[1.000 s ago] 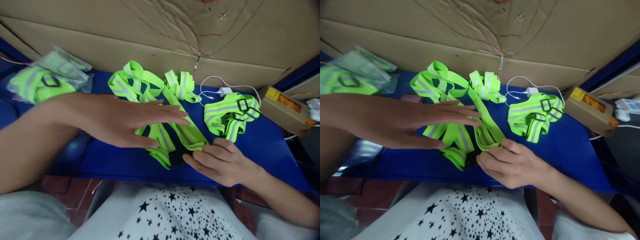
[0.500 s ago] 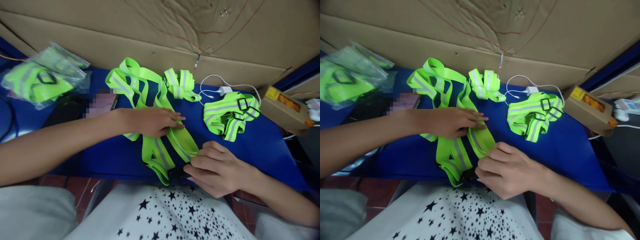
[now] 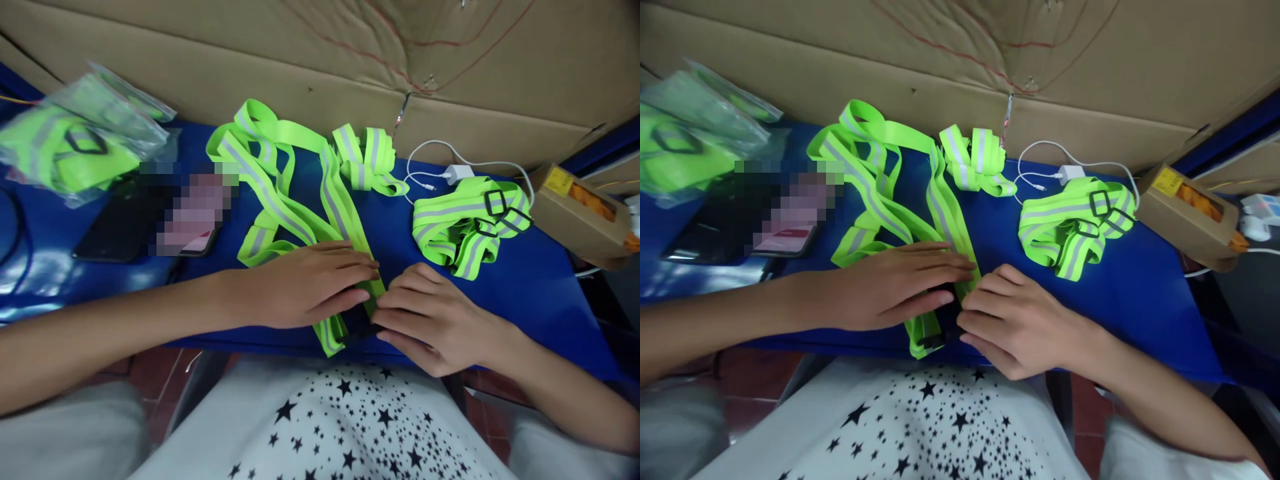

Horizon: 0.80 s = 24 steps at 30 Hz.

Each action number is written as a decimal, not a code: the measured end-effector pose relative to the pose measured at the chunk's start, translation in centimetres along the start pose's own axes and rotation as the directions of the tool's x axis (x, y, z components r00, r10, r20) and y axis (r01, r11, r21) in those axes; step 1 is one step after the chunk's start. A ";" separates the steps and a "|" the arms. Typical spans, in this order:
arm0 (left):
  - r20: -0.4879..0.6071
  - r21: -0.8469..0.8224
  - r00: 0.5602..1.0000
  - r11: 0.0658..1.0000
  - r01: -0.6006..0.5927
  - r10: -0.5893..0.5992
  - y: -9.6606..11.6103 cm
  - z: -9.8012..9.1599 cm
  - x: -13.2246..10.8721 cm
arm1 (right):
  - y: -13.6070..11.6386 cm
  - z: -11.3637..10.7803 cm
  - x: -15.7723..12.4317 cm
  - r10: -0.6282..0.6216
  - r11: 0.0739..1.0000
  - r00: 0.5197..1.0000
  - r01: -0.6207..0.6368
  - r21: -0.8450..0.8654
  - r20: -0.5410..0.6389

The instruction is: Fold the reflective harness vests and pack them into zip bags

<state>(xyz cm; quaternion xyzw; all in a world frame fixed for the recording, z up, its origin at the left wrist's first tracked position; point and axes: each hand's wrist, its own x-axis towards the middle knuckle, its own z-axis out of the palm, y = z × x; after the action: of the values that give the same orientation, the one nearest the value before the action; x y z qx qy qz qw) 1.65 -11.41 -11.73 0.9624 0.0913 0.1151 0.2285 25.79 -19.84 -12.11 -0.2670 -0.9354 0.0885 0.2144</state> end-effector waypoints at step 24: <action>-0.044 0.187 0.996 0.980 -0.068 0.077 -2.4 0.1 1.4 | 1.1 1.1 -0.2 0.130 0.991 0.975 -0.130 -0.013 0.182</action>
<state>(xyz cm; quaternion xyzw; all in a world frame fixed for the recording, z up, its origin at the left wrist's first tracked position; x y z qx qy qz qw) 2.72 -9.02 -12.63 0.9789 0.0723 0.1391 0.1312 25.97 -19.01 -13.43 -0.3185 -0.9316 0.1261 0.1214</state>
